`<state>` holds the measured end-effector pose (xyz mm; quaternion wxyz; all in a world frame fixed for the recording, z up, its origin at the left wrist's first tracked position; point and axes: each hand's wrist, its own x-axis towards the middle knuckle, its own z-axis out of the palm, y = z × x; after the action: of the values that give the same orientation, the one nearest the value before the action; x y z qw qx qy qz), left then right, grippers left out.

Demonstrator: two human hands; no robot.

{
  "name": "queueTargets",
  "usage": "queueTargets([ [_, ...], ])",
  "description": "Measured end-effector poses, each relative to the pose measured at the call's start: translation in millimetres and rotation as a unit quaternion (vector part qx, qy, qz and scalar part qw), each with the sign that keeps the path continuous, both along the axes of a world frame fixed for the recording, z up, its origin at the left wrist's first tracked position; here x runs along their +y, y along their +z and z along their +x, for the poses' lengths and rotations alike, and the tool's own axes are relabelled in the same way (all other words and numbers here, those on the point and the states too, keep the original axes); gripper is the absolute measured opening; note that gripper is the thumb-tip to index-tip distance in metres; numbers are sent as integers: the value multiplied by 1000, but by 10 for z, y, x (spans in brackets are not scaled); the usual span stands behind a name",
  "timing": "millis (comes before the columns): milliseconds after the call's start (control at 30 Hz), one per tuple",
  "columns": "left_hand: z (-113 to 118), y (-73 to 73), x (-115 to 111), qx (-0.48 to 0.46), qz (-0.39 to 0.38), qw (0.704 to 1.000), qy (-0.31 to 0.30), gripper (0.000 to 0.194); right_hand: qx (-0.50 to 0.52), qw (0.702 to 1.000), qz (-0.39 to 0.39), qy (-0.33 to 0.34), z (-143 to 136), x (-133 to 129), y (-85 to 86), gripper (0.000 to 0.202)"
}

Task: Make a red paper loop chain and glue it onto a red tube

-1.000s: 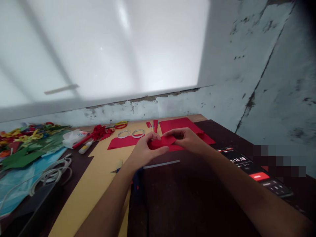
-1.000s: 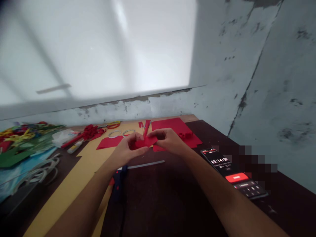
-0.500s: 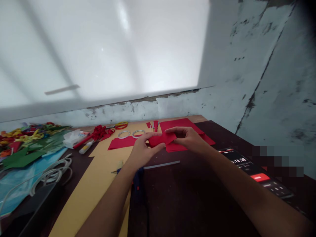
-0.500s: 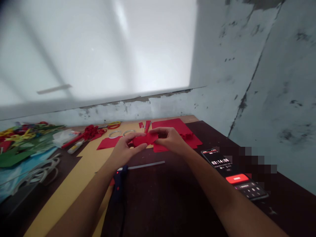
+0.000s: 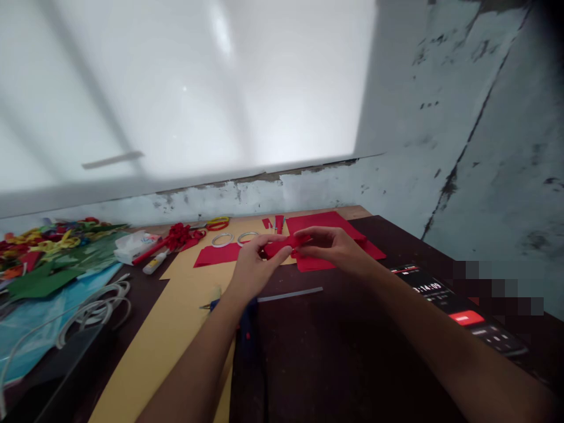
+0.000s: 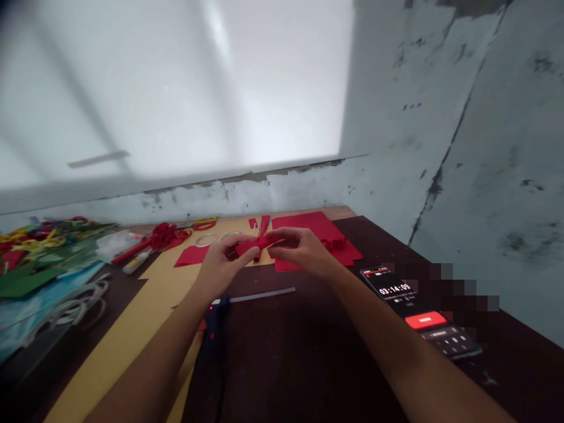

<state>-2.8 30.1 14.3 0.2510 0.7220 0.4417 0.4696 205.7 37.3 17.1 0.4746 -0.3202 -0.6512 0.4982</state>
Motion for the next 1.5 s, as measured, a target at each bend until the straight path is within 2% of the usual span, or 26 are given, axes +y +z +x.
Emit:
queueTargets([
  [133,3,-8,5,-20,38,999,16,28,20,999,16,-20,-40,-20,-6,37],
  [300,32,4,-38,-26,71,997,28,23,60,997,-7,-45,-67,17,-50,44],
  [433,45,28,-50,-57,51,997,-1,24,71,995,-2,-65,-73,12,-24,34],
  [567,28,29,-37,-79,32,996,3,21,60,995,2,-78,-75,-5,2,30],
  [800,21,16,-31,-125,-1,992,-11,24,57,995,6,-77,-70,-13,-4,31],
  [1033,15,47,-50,-132,-27,991,6,25,69,995,1,-75,-76,1,-30,29],
  [1500,-9,36,-28,-163,-67,984,-15,26,55,995,4,-88,-79,-7,-15,29],
])
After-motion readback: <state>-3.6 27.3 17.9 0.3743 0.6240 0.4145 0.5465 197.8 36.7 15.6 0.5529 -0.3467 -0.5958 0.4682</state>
